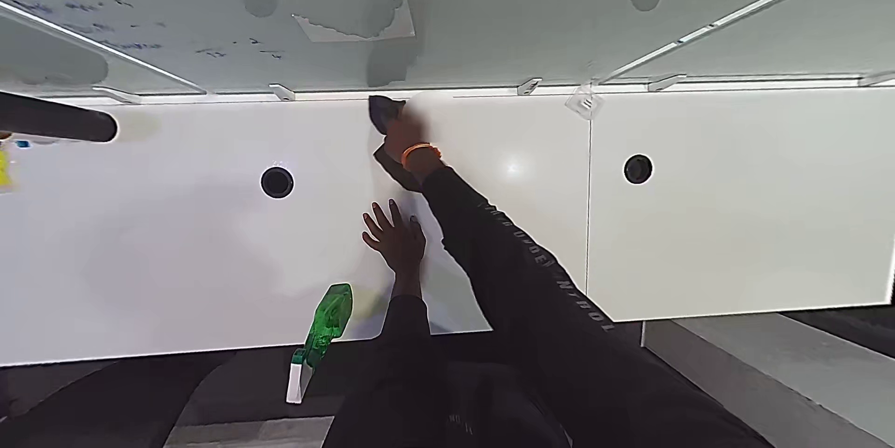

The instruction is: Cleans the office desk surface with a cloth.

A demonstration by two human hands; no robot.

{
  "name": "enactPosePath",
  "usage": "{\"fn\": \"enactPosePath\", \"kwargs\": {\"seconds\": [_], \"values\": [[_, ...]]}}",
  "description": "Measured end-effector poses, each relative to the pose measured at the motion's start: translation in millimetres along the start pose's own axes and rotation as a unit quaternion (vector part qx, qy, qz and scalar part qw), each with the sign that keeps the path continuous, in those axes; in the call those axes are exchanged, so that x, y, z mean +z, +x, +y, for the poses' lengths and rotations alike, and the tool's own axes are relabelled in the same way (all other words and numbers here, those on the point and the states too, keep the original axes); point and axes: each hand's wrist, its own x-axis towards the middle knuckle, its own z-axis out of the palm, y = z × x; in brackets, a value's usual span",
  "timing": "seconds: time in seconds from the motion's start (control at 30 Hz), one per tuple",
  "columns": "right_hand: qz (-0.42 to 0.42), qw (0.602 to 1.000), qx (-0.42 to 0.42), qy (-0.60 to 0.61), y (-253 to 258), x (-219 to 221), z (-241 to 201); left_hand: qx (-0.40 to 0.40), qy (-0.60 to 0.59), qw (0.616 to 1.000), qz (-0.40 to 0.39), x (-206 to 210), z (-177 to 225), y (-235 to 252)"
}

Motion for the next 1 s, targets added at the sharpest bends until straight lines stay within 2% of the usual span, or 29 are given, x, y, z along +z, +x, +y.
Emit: {"fn": "enactPosePath", "kwargs": {"seconds": [0.2, 0.27, 0.37, 0.47, 0.6, 0.7, 0.8, 0.87, 0.93, 1.0], "values": [[0.090, 0.985, 0.150, 0.002, -14, -61, 148, -0.006, -0.020, 1.000, 0.008, 6, -1, 1], [0.103, 0.975, 0.197, -0.014, -19, -68, 177, -0.002, -0.023, 0.999, 0.026, 8, -2, 0], [0.119, 0.961, 0.249, -0.009, -16, -59, 175, -0.005, -0.023, 1.000, 0.021, 6, -1, 0], [0.119, 0.960, 0.253, 0.022, -11, -49, 138, -0.003, -0.018, 1.000, 0.012, 6, -2, 0], [0.066, 0.992, 0.100, 0.030, -35, -17, 67, -0.004, -0.010, 1.000, 0.013, 6, -1, 0], [0.044, 0.999, 0.019, 0.018, -69, 18, 43, -0.005, -0.011, 1.000, 0.005, 6, -1, 0], [0.044, 0.997, -0.032, 0.052, -121, 22, 60, -0.004, -0.011, 1.000, 0.018, 10, -2, -2], [0.049, 0.997, -0.034, 0.054, -136, 14, 86, 0.001, -0.008, 1.000, 0.028, 11, -2, -2], [0.062, 0.997, 0.005, 0.054, -136, 0, 120, 0.005, -0.008, 0.999, 0.040, 12, -3, -1], [0.062, 0.994, 0.087, 0.040, -115, -16, 155, 0.004, -0.007, 0.999, 0.045, 13, -3, -1]]}}
